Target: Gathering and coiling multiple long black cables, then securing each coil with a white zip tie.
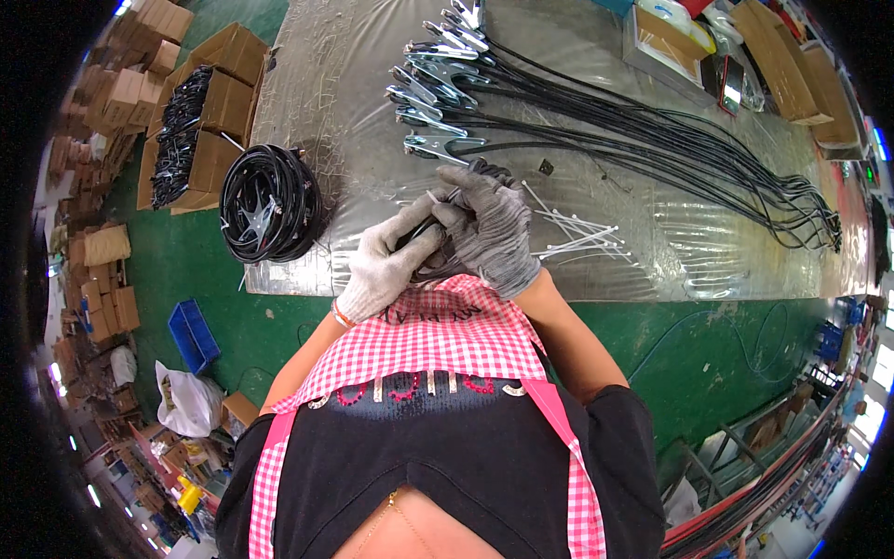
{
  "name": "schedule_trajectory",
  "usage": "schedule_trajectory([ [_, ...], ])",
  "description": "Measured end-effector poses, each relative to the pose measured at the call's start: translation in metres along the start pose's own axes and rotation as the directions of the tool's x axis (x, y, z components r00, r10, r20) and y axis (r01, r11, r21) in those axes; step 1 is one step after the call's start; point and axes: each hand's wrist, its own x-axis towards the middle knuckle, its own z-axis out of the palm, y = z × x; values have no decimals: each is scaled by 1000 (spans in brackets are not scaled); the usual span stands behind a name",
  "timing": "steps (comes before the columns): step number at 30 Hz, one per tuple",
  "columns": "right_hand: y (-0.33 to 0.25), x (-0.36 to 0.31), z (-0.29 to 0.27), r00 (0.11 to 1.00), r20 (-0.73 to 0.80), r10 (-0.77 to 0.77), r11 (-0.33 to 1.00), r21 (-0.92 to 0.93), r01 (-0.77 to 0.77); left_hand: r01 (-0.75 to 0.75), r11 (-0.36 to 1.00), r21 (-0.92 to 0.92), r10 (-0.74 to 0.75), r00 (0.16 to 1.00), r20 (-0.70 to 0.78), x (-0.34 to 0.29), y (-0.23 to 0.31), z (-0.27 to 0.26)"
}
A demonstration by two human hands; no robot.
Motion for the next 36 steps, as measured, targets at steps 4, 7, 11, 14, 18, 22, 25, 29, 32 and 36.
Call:
schedule_trajectory([
  [4, -16, 18, -5, 989, 84, -125, 913, -381, 148, 17, 1000, 18, -16, 999, -43, -1, 3, 5],
  [7, -21, 17, -3, 998, 64, 9, 999, -42, -6, -16, 977, 211, 31, 997, -71, -5, 7, 5],
  [11, -38, 6, -16, 1000, -4, 5, 988, 153, -5, -59, 998, -9, 57, 981, -186, -8, 14, 16],
  [14, -52, 1, -41, 1000, -16, -20, 990, 141, 22, -17, 970, -242, -98, 885, -455, 12, 17, -18],
  [18, -45, 2, -38, 993, 74, 90, 987, 130, -99, -202, 937, -287, 6, 826, -563, 13, 11, -48],
  [22, -31, 24, 6, 996, 91, 4, 1000, -20, -2, -111, 988, -107, 63, 927, -370, 1, 15, -25],
  [25, -31, 35, 26, 986, 167, -24, 987, -153, 50, -61, 998, -28, 49, 953, -300, -6, 3, -11],
  [29, -27, 34, 29, 954, 286, 90, 994, 27, -102, -43, 993, -114, 8, 956, -294, -10, -2, -9],
  [32, -34, 30, 28, 958, 258, 123, 983, 103, -154, -55, 996, -67, 35, 961, -275, -13, -4, -10],
  [36, -35, 8, 26, 979, 193, 59, 961, 253, -108, -90, 978, -189, 29, 952, -305, -8, -5, -12],
])
